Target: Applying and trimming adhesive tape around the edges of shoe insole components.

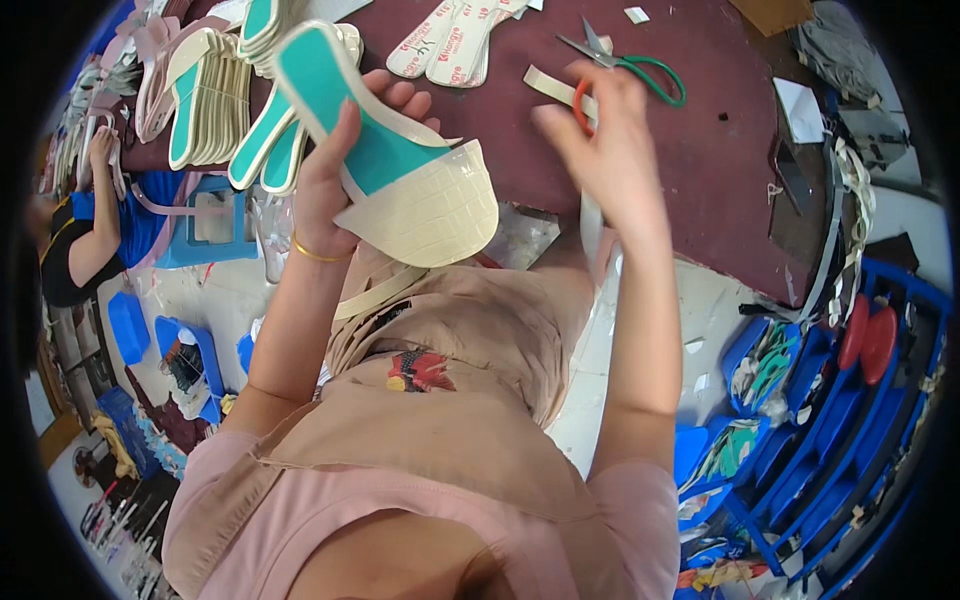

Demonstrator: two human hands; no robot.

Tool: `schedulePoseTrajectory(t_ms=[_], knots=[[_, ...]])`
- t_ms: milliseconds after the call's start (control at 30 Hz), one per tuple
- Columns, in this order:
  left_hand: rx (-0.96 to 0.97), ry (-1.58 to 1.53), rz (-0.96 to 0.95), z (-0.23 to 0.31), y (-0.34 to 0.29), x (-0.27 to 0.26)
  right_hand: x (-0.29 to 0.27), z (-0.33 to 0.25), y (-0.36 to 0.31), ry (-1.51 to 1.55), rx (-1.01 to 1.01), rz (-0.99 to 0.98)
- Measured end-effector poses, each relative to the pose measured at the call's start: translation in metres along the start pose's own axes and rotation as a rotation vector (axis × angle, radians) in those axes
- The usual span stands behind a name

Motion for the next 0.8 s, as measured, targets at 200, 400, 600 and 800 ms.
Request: schedulePoseTrajectory(t_ms=[200,400,600,800], knots=[[0.150,0.306,0.179,0.016,-0.006,0.003,0.023,-0.109,-0.056,-0.090,-0.767,0.193],[-0.006,0.504,0.177,0.009,-0.017,0.018,0.041,-0.059,-0.033,0.895,0.303,0.097],[-0.176,0.511,0.096,0.008,-0.008,0.031,0.056,-0.068,-0.044,0.576,0.071,-0.171],[-0.318,0.713,0.061,-0.008,-0.008,0.028,0.084,-0.067,-0.065,0.872,0.274,-0.408]])
Point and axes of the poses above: each hand's wrist, its own y-axis towards the middle knuckle, its own x-axis out of the palm, z = x × y, the point moved 7 cm from there along y, towards the middle knuckle, and after that the axes turned 15 degrees about -x, right-handed, at the moved point
